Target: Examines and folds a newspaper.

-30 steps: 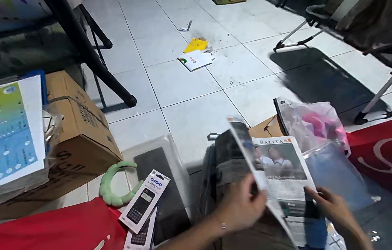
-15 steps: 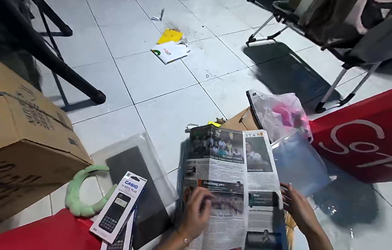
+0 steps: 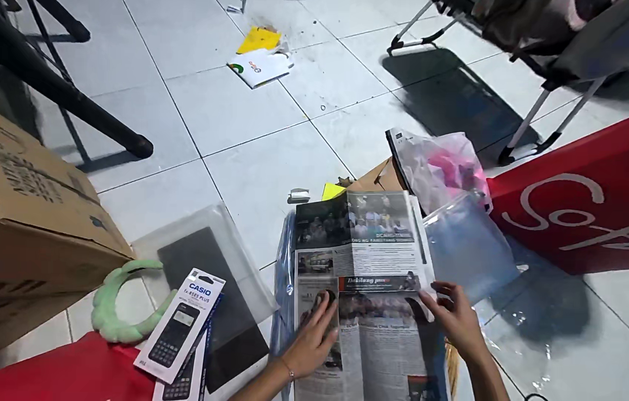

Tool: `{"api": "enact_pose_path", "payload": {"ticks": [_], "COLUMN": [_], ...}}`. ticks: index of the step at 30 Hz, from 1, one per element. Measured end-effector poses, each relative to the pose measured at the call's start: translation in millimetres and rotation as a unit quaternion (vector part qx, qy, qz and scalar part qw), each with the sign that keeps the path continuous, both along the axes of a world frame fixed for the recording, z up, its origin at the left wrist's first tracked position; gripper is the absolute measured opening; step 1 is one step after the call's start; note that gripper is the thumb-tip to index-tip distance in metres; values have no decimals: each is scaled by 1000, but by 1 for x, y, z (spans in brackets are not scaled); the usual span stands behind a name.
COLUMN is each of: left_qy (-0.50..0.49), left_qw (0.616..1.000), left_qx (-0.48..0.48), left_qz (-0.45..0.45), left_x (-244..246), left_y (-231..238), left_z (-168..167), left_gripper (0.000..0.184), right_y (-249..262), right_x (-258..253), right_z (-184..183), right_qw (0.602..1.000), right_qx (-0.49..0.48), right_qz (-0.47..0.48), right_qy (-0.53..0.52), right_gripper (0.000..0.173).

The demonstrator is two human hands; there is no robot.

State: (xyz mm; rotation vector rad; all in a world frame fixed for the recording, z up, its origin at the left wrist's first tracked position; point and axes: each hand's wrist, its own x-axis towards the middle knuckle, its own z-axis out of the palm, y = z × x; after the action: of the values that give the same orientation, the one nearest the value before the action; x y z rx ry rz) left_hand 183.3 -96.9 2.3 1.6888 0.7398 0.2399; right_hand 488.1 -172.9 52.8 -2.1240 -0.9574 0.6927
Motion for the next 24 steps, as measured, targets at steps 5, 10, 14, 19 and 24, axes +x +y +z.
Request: {"api": "enact_pose_path", "payload": {"ticks": [5, 10, 14, 19, 24], "left_qy": [-66, -10, 48, 86, 115], "left_qw": [997, 977, 968, 976, 968], "left_qx": [-34, 19, -50, -58, -107], "left_qz": [3, 213, 241, 190, 194], "left_x": [-14, -17, -14, -3, 6], "left_y": [2, 6, 27, 44, 55], "left_z": [-7, -17, -1, 9, 16], "left_gripper": [49, 37, 51, 61, 62], "right_y": [8, 9, 7, 0, -7], "right_x": [-7, 1, 7, 11, 15], "right_z": [-2, -9, -6, -7, -8], "right_qw": [999, 998, 997, 993, 989], "right_qx": [-13, -4, 0, 5, 10], "right_qz": [-29, -60, -54, -66, -79], "right_qy": [-17, 24, 56, 99, 127], "right_gripper": [80, 47, 20, 16, 20]}}
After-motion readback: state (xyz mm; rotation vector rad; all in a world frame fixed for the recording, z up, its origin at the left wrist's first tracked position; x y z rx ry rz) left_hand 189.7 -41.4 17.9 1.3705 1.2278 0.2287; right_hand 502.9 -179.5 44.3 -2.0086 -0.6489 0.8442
